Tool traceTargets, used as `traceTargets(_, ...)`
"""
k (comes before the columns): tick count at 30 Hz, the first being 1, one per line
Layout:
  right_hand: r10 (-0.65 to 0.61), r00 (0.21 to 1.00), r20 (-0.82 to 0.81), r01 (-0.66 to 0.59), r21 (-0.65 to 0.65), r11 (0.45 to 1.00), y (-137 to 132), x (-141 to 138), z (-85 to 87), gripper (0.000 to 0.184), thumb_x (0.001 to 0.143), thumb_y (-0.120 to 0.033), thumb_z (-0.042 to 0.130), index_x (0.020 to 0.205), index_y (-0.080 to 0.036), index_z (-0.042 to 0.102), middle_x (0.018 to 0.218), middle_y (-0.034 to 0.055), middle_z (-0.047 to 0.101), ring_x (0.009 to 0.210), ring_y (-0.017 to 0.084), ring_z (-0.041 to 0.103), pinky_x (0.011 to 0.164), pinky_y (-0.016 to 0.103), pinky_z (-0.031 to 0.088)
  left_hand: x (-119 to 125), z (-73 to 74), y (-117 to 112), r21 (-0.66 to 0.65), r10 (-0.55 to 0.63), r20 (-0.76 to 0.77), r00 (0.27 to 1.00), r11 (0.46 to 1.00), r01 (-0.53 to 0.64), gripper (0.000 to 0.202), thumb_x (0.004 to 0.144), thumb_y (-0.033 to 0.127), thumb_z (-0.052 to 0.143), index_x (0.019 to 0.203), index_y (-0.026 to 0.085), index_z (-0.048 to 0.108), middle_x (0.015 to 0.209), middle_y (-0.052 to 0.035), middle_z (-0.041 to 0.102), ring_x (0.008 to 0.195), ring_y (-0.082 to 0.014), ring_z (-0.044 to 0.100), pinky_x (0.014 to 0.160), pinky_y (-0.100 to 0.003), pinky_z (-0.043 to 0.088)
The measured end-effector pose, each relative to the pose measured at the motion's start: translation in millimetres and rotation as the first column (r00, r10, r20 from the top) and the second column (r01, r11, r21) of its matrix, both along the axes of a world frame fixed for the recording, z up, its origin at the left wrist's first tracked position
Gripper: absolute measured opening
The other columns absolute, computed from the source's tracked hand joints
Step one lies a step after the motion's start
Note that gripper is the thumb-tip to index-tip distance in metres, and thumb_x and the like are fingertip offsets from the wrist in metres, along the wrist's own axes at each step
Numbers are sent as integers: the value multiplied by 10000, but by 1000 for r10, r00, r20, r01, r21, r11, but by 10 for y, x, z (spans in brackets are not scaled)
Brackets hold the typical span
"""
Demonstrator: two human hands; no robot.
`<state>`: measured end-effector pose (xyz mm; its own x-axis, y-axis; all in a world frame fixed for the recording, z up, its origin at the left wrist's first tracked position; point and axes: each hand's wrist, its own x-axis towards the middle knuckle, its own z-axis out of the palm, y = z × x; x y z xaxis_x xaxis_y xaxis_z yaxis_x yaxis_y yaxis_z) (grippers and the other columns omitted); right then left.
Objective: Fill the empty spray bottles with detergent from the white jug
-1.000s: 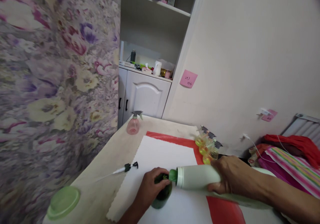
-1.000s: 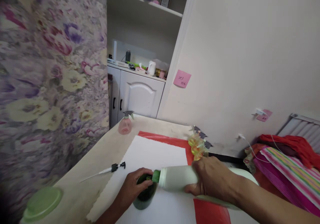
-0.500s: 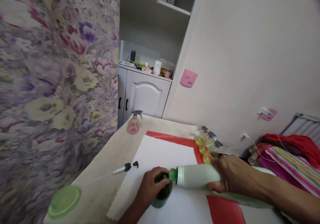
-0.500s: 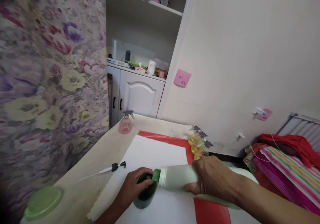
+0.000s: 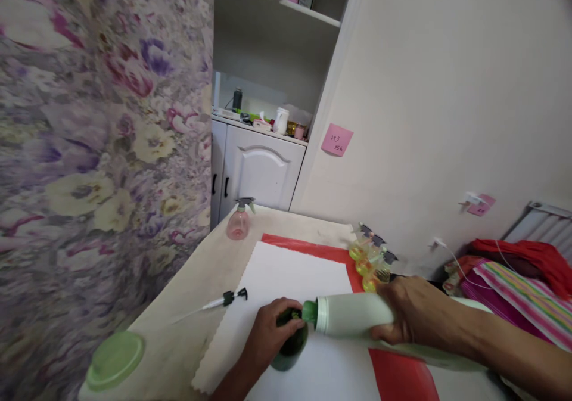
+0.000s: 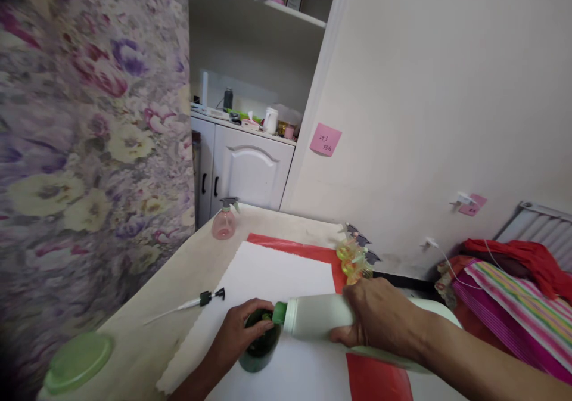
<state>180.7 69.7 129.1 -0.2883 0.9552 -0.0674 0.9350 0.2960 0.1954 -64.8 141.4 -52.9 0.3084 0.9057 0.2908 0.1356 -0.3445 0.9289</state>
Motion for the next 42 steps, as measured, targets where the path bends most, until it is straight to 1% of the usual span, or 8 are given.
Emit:
traceTargets(7,-22,1000,7,23,-25,999,-8,-48,40,362,723,-521,663,761,-162,680,709,115,741,624,280,698,509,280,345,0,-16,17,-19,-4,-2,1000,1000,4,193,696,167,657,865,211,739,892,-32,767,877,-221,680,832,-298,483)
traceTargets(12,-2,1000,20,2,-5,1000,9,-34,12,362,733,-529,653,749,-168,668,696,116,734,629,296,701,505,289,327,-5,-16,11,-20,0,-6,1000,1000,0,186,704,167,656,865,211,737,891,-30,763,871,-217,676,831,-295,477)
traceTargets(17,-7,1000,6,7,-23,1000,-11,-43,36,381,735,-550,645,757,-170,669,710,117,735,637,295,701,516,293,346,-12,-16,5,-17,-5,-3,1000,1000,5,187,702,165,657,866,207,737,888,-34,762,874,-221,677,828,-298,476)
traceTargets(23,-37,999,6,37,-45,998,-12,-111,87,342,737,-504,654,764,-163,673,722,124,740,659,305,707,530,294,372,-8,4,1,-20,-4,-8,1000,1000,4,188,700,168,658,866,200,738,882,-36,762,866,-220,676,827,-296,478)
traceTargets(26,-37,999,7,37,-50,998,-1,-93,78,366,736,-522,650,769,-159,675,742,133,741,673,311,708,538,299,379,0,-2,10,-29,3,-16,1000,1000,-4,183,700,173,655,862,200,736,882,-36,762,864,-220,676,830,-297,480)
traceTargets(30,-33,999,10,33,-47,998,-10,-62,66,386,733,-539,646,771,-156,674,721,125,736,660,309,704,524,296,357,6,-33,18,-34,5,-19,1000,999,-6,188,703,174,651,868,205,734,885,-30,758,866,-216,675,838,-298,482)
traceTargets(35,-34,999,20,35,-45,998,-21,-87,78,429,744,-578,622,775,-154,677,735,135,739,673,320,709,526,298,341,0,-43,9,-38,-2,-10,1000,999,1,181,708,184,656,871,207,732,884,-23,756,864,-210,675,838,-292,484)
traceTargets(42,-11,1000,11,12,-39,999,-1,-77,65,405,748,-564,628,764,-162,670,722,118,732,656,295,699,522,294,341,-6,-25,11,-32,-6,-9,1000,999,6,178,711,182,657,872,205,731,889,-27,753,872,-211,675,838,-291,481)
